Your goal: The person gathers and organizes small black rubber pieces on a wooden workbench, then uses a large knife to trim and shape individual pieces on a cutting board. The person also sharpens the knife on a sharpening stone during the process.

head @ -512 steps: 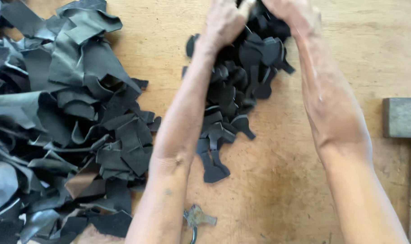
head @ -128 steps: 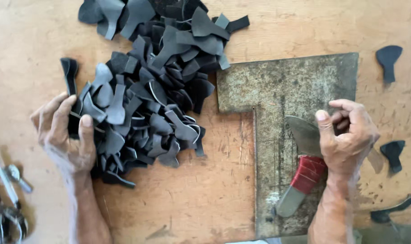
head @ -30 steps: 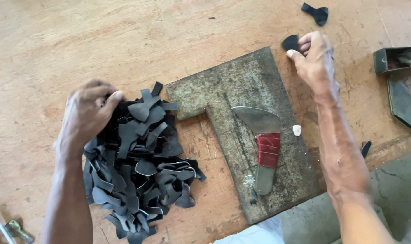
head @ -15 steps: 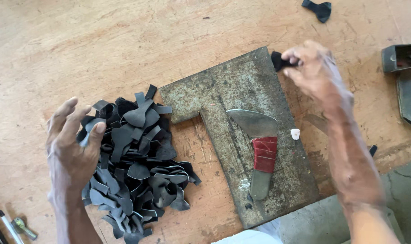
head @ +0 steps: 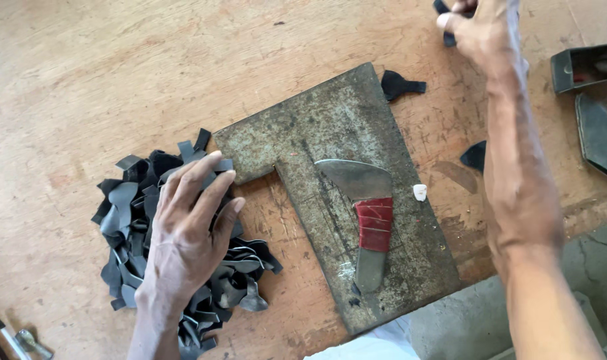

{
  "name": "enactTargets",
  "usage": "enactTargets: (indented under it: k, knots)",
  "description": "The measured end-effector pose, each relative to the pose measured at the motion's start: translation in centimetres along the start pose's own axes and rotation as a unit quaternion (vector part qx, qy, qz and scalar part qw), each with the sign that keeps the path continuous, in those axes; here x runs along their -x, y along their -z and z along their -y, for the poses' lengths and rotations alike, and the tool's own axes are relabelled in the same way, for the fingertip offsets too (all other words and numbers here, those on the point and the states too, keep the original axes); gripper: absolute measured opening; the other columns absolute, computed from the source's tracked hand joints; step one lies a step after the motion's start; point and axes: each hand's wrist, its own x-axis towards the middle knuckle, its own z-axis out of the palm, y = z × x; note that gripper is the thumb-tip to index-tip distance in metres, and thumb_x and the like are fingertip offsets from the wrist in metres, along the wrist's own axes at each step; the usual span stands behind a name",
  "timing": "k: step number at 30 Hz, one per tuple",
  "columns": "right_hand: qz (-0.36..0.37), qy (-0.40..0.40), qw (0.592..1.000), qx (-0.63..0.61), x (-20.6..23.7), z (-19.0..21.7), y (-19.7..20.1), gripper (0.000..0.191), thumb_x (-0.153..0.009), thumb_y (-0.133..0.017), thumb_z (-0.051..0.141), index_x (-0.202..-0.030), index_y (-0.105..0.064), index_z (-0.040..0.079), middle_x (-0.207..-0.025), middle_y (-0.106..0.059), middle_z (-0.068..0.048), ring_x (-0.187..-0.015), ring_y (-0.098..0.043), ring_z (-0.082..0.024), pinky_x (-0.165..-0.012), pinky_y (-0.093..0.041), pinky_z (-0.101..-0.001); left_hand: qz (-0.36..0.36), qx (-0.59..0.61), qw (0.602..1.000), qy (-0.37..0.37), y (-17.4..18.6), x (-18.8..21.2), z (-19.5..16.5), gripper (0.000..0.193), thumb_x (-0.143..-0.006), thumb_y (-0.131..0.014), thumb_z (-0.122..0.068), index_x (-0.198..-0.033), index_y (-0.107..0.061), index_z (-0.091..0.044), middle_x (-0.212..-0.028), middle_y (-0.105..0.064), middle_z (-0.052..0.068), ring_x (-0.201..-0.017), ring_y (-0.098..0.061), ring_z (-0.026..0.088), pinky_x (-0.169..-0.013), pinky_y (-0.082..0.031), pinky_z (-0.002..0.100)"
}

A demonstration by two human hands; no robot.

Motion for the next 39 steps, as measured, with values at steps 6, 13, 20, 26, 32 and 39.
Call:
enactTargets:
  k: [6, 13, 20, 26, 32, 39]
  knots:
    - [0.160, -0.052, 0.986, 0.020, 5.5, 1.4, -0.2, 0.021, -0.088, -0.079, 0.009, -0.106, -0.069, 0.007, -0.093, -0.068, -0.005, -0.082, -0.063, -0.018, -0.075, -0.053, -0.0353, -0.025, 0.017, 0.999, 0.037, 0.3, 1.1, -1.1, 0.033, -0.089, -0.078, -0.007, -0.120, -0.070, -0.001, -0.137, -0.063, 0.016, -0.125, -0.062, 0.036, -0.105, -0.053, 0.043]
    - [0.109, 0.067, 0.987, 0.093, 7.9, -0.8, -1.4, 0.024, -0.091, -0.084, 0.007, -0.104, -0.064, 0.000, -0.097, -0.071, -0.014, -0.091, -0.068, -0.025, -0.079, -0.052, -0.0392, -0.081, -0.011, 0.991, 0.106, 1.3, 5.7, 0.1, 0.030, -0.089, -0.079, -0.006, -0.118, -0.071, -0.003, -0.135, -0.066, 0.014, -0.125, -0.063, 0.035, -0.105, -0.053, 0.042]
    - [0.182, -0.059, 0.980, -0.052, 7.6, 3.8, -2.3, 0.033, -0.094, -0.081, 0.018, -0.117, -0.060, 0.007, -0.113, -0.069, -0.010, -0.103, -0.067, -0.022, -0.086, -0.058, -0.0356, -0.138, 0.024, 0.982, 0.127, 1.7, 10.3, -0.7, 0.023, -0.091, -0.077, -0.007, -0.114, -0.073, -0.003, -0.130, -0.069, 0.013, -0.125, -0.064, 0.029, -0.108, -0.054, 0.042]
    - [0.181, 0.007, 0.979, 0.096, 8.9, 9.2, -7.2, 0.046, -0.090, -0.083, 0.018, -0.126, -0.058, 0.003, -0.121, -0.064, -0.015, -0.106, -0.063, -0.024, -0.089, -0.055, -0.0379, -0.216, 0.011, 0.967, 0.135, -0.2, 14.8, 1.9, 0.021, -0.096, -0.074, -0.016, -0.115, -0.072, -0.007, -0.132, -0.068, 0.013, -0.127, -0.064, 0.028, -0.113, -0.052, 0.046]
    - [0.182, 0.102, 0.978, 0.022, 15.6, 10.6, -7.1, 0.038, -0.092, -0.076, 0.021, -0.123, -0.061, 0.006, -0.122, -0.066, -0.012, -0.101, -0.064, -0.022, -0.086, -0.058, -0.0340, -0.289, -0.082, 0.919, 0.256, 1.2, 20.3, 10.9, 0.027, -0.115, -0.065, -0.028, -0.127, -0.071, -0.004, -0.144, -0.066, 0.015, -0.137, -0.060, 0.029, -0.117, -0.051, 0.041]
    - [0.171, 0.219, 0.951, -0.132, 16.9, 9.6, -8.8, 0.018, -0.100, -0.070, 0.025, -0.107, -0.068, 0.008, -0.109, -0.072, -0.006, -0.093, -0.067, -0.013, -0.079, -0.059, -0.0283, -0.410, 0.109, 0.842, 0.332, 0.1, 20.6, 15.3, 0.047, -0.115, -0.064, -0.038, -0.138, -0.065, 0.004, -0.137, -0.062, 0.015, -0.128, -0.059, 0.022, -0.112, -0.049, 0.036]
